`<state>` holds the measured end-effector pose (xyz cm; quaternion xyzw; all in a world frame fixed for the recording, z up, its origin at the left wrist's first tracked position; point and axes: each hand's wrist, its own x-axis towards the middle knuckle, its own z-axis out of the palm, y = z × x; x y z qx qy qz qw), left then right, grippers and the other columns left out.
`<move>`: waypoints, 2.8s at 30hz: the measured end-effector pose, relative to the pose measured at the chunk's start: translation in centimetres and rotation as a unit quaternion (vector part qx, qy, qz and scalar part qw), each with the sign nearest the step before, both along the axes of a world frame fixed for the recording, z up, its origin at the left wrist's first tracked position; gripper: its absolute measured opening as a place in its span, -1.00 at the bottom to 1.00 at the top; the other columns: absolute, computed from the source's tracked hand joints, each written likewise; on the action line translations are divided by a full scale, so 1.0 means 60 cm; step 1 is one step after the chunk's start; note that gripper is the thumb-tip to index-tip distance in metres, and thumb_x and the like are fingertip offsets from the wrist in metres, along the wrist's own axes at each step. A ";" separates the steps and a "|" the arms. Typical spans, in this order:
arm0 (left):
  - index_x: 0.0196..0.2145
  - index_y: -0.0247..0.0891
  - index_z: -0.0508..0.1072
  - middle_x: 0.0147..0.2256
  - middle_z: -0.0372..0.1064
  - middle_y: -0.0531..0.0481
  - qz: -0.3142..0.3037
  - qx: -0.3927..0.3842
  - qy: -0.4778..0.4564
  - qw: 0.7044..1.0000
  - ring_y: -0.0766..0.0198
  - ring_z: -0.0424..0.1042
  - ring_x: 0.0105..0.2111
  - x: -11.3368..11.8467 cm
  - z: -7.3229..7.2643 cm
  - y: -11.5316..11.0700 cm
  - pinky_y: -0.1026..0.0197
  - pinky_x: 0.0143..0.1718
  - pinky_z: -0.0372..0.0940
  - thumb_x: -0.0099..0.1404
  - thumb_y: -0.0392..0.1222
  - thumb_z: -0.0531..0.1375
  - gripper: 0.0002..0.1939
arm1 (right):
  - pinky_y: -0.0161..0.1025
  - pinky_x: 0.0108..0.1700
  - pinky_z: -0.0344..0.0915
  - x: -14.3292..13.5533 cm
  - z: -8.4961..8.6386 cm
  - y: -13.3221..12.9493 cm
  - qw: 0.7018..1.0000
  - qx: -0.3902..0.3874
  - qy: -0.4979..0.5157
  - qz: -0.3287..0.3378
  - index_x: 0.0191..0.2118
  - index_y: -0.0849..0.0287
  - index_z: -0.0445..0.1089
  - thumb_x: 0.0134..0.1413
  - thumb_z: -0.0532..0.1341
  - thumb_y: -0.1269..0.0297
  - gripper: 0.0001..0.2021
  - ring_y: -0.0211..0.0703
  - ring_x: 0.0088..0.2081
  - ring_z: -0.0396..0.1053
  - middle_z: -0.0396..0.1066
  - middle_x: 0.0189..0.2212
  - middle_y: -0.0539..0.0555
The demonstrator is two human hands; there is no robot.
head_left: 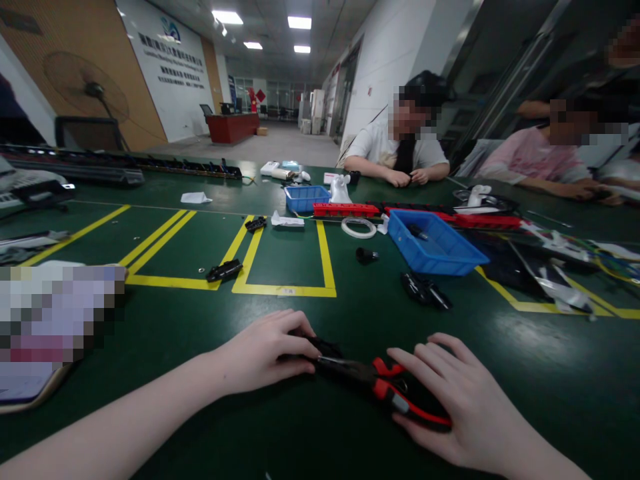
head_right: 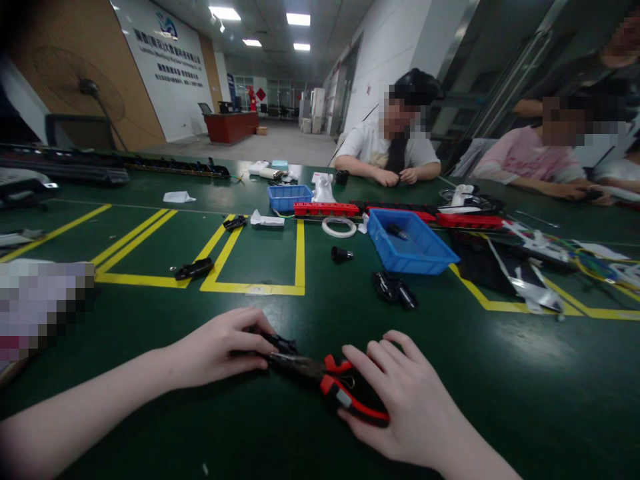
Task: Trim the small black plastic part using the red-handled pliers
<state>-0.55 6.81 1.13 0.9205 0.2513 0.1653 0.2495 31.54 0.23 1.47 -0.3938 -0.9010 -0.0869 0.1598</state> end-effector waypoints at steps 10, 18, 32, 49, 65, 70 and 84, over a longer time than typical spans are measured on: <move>-0.06 -0.10 0.50 -0.12 0.32 -0.02 0.006 0.002 0.021 1.000 0.21 0.33 -0.15 0.002 0.005 -0.002 0.16 -0.19 0.31 0.32 -0.15 0.23 -0.77 | 0.06 0.05 0.16 0.002 0.002 -0.001 1.000 -0.001 0.022 -0.004 0.01 0.17 0.37 -0.01 0.22 0.06 -0.54 -0.08 -0.28 0.41 0.46 -0.29 0.09; -0.04 -0.09 0.49 -0.08 0.33 -0.04 -0.003 0.030 0.025 0.999 0.19 0.34 -0.11 0.003 0.001 -0.004 0.14 -0.17 0.32 0.33 -0.17 0.22 -0.76 | 0.06 0.09 0.12 0.017 -0.001 0.011 0.999 0.037 -0.007 0.020 0.06 0.21 0.34 0.01 0.24 0.04 -0.48 -0.08 -0.26 0.40 0.45 -0.26 0.11; -0.04 -0.16 0.47 0.14 0.26 -0.05 0.000 0.040 0.013 0.999 0.12 0.31 0.06 0.002 0.011 -0.009 0.02 0.02 0.32 0.36 -0.35 0.13 -0.74 | 0.06 0.08 0.16 0.019 -0.006 0.014 0.993 0.112 -0.015 0.023 0.15 0.32 0.25 0.05 0.23 0.14 -0.43 0.02 -0.12 0.40 0.45 -0.11 0.24; -0.07 -0.16 0.48 0.14 0.31 0.00 -0.011 0.009 0.029 0.999 0.14 0.32 -0.03 0.006 0.030 -0.012 0.05 -0.03 0.30 0.35 -0.37 0.12 -0.74 | 0.01 -0.03 0.31 0.003 -0.009 0.006 0.995 0.086 0.039 0.016 0.11 0.27 0.28 0.03 0.27 0.17 -0.47 0.00 -0.13 0.41 0.46 -0.15 0.23; -0.10 -0.16 0.50 0.14 0.33 0.02 -0.026 -0.010 0.019 0.999 0.16 0.31 -0.11 0.002 0.015 -0.002 0.09 -0.12 0.31 0.33 -0.35 0.12 -0.75 | 0.03 -0.02 0.37 -0.005 -0.011 0.001 0.997 0.061 0.053 0.018 0.18 0.22 0.23 0.07 0.25 0.18 -0.45 0.04 -0.09 0.42 0.46 -0.12 0.22; -0.07 -0.16 0.49 0.14 0.33 0.01 -0.026 -0.013 0.016 0.999 0.16 0.31 -0.10 0.001 0.018 -0.003 0.10 -0.12 0.31 0.34 -0.35 0.11 -0.74 | 0.04 -0.01 0.36 -0.004 -0.011 0.000 0.996 0.077 0.031 0.027 0.19 0.23 0.23 0.09 0.24 0.17 -0.45 0.01 -0.10 0.43 0.46 -0.11 0.21; -0.09 -0.18 0.48 0.15 0.33 0.04 -0.027 -0.028 0.014 0.999 0.18 0.30 -0.11 0.004 0.020 -0.003 0.11 -0.11 0.30 0.33 -0.37 0.12 -0.75 | 0.05 0.00 0.33 -0.006 -0.012 0.005 0.996 0.068 0.057 0.022 0.15 0.23 0.25 0.02 0.28 0.17 -0.44 0.03 -0.12 0.43 0.46 -0.14 0.20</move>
